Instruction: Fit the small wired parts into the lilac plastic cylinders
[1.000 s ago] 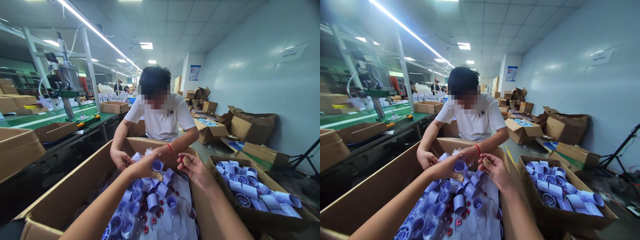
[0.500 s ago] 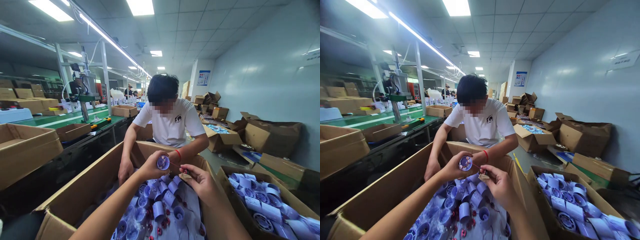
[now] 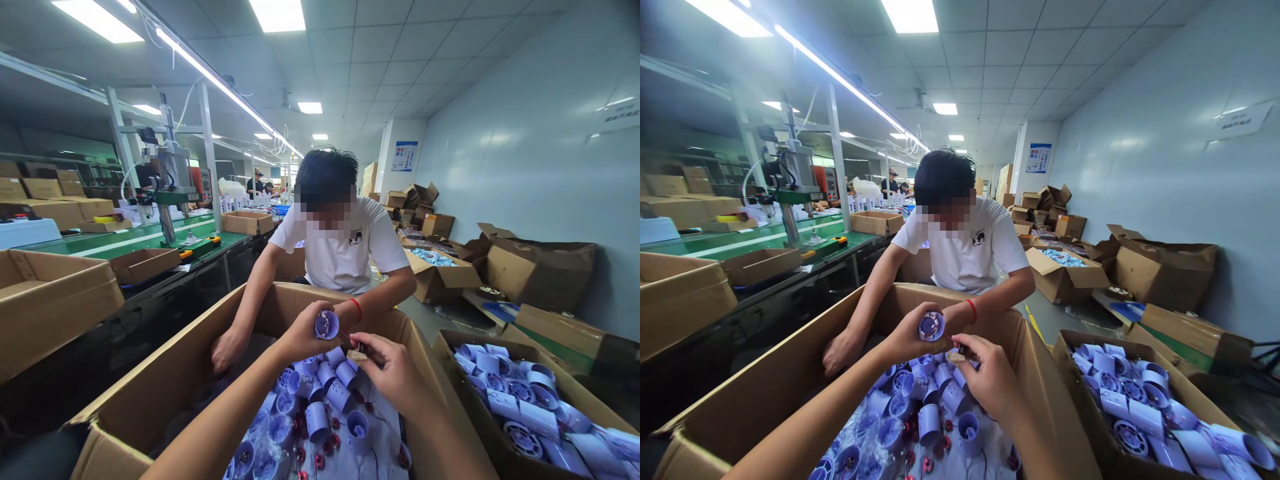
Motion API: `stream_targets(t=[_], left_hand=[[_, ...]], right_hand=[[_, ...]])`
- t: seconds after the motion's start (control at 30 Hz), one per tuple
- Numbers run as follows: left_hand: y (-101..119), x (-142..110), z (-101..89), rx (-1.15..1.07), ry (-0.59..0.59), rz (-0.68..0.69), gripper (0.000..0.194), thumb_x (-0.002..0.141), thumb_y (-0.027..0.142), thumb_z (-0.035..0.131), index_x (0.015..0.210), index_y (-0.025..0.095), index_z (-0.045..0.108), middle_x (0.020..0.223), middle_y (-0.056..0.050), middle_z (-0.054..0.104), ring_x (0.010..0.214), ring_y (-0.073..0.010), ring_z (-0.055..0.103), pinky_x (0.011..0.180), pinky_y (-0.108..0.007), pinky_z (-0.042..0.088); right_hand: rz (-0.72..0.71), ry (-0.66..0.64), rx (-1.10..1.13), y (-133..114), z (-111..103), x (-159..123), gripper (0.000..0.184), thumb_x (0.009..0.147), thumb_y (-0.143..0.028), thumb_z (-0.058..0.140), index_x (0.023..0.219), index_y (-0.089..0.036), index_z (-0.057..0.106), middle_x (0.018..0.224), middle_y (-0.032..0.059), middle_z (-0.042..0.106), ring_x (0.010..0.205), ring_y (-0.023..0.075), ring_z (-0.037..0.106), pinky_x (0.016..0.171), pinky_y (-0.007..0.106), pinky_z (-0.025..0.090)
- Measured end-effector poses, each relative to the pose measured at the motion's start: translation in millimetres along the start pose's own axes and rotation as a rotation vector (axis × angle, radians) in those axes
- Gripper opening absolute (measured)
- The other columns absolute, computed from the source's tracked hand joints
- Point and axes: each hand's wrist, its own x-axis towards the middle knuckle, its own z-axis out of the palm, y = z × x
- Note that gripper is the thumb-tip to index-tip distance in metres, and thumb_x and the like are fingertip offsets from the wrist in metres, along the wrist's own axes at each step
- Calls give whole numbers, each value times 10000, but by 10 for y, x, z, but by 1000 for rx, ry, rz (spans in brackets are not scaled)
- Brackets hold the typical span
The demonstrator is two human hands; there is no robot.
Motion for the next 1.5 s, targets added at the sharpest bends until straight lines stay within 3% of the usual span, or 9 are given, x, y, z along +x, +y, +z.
stream_targets(t=[0.27,0.43,0.73,0.93,1.13,1.3,1.5], left_hand=[[-26,-26,-5,-13,3,121,517,717,254,625,1175,183,394,1141,-97,500,1008,-219,518,877,-378,458],[-39,-16,51,136,69,236,455,683,207,667,1082,191,446,1082,-87,507,1023,-243,461,904,-404,409],[-36,-17,129,221,157,180,403,649,228,716,951,193,451,971,-56,528,919,-219,474,802,-358,419],[-46,-29,162,131,213,117,396,659,244,690,970,207,446,987,-52,565,914,-205,533,791,-346,444],[-53,-22,182,122,250,50,413,631,205,678,982,209,460,1009,-57,586,937,-220,566,817,-371,445],[-45,-12,176,119,256,36,417,619,184,673,973,205,452,986,-51,570,928,-224,558,812,-379,445],[-32,-39,205,151,203,126,426,644,164,654,1006,198,433,1020,-72,540,958,-238,506,836,-403,433]], right_hand=[[-5,16,-85,-29,32,-5,276,734,-188,591,980,-215,713,941,63,732,816,221,673,779,362,555],[-15,87,-96,7,39,0,260,756,-227,586,983,-214,712,967,79,724,866,233,670,792,362,546],[-50,105,76,67,64,-19,265,790,-268,602,1034,-218,692,1022,85,699,949,230,655,889,379,529],[-37,114,87,119,65,-31,271,786,-279,612,1038,-221,693,1019,92,695,946,237,655,890,394,534],[-39,108,47,88,64,-25,271,784,-298,615,1029,-223,701,997,89,705,929,237,661,873,384,544],[-80,93,-43,53,72,-23,273,772,-218,584,1019,-229,700,959,68,715,884,222,669,841,363,548],[-131,105,-157,13,98,-40,323,777,-129,505,1013,-243,694,957,54,684,875,196,650,804,317,530]])
